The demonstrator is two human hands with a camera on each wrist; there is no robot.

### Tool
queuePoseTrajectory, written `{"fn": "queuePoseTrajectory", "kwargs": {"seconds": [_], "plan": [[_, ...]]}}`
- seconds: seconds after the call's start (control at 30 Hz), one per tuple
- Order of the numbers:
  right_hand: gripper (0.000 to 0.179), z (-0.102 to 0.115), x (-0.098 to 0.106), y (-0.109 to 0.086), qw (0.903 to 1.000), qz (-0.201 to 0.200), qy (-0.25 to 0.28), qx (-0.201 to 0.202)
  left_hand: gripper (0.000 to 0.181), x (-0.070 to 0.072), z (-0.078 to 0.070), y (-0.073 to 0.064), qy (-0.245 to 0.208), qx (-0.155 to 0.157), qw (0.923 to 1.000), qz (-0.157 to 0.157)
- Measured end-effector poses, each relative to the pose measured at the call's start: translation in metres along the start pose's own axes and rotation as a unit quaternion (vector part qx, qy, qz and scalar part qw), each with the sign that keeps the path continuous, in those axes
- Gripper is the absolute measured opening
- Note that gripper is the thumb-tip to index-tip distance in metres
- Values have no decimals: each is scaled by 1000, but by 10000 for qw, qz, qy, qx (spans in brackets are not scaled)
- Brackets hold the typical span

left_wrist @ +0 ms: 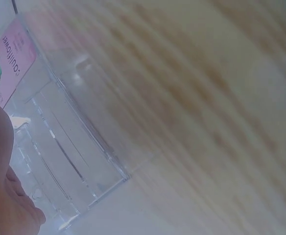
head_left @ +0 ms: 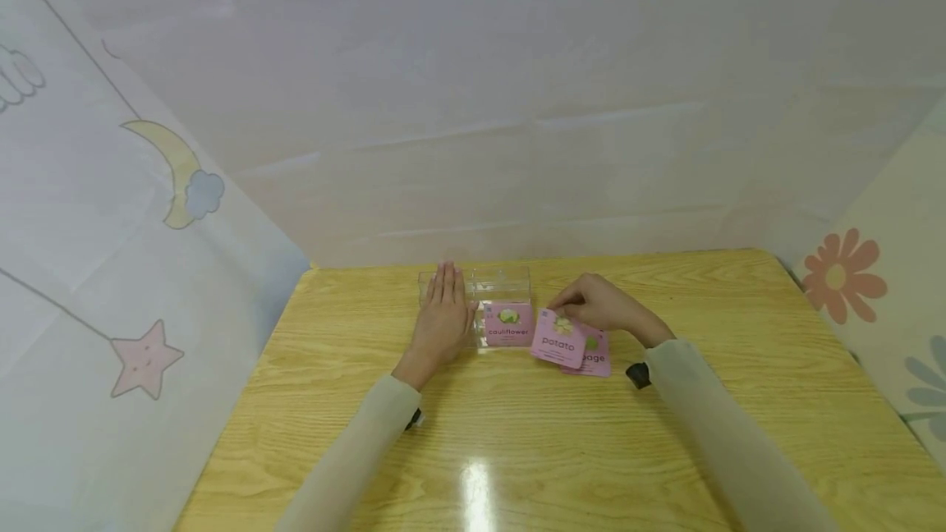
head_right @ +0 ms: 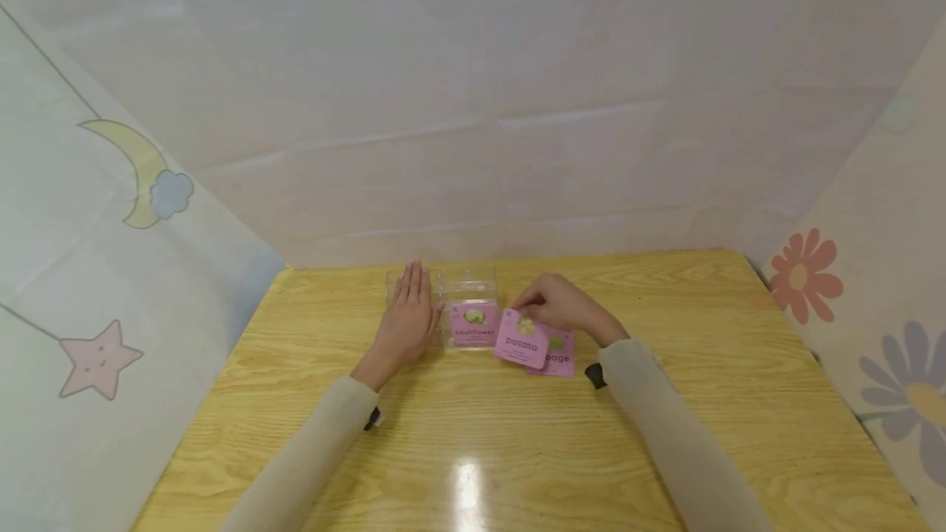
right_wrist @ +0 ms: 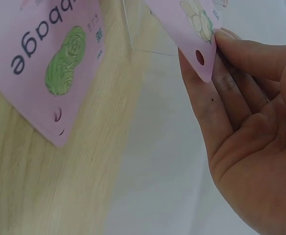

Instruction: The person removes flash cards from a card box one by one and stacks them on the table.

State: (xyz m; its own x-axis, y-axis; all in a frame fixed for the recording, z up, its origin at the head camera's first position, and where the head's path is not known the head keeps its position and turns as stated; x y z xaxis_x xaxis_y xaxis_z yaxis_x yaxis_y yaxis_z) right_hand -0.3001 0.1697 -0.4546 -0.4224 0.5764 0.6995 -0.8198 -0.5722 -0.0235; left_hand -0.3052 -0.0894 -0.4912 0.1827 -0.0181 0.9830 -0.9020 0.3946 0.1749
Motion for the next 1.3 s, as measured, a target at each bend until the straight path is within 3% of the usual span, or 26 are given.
{"fn": "queuePoseTrajectory", "kwargs": {"seconds": [0.5, 1.3], "plan": [[23, -29, -3, -13, 9997, 42, -66, -225, 72, 1, -1, -1, 178, 19, 9998, -9], [24, -46, -3, -12, 9978, 309, 254, -538, 72, 0, -1, -1, 160, 47, 9997, 149]]}}
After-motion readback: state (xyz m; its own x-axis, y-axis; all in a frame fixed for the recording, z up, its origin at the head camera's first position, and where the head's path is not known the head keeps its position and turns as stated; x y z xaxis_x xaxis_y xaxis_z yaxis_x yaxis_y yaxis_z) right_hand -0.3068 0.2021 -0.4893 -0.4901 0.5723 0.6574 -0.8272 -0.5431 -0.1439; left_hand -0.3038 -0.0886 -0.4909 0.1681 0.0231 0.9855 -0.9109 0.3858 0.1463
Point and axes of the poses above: each hand's wrist, its own y-axis towards the middle knuckle, its own x-axis out of the back of the hand, z = x × y, the point moved 6 cm from there along y, towards the middle knuckle
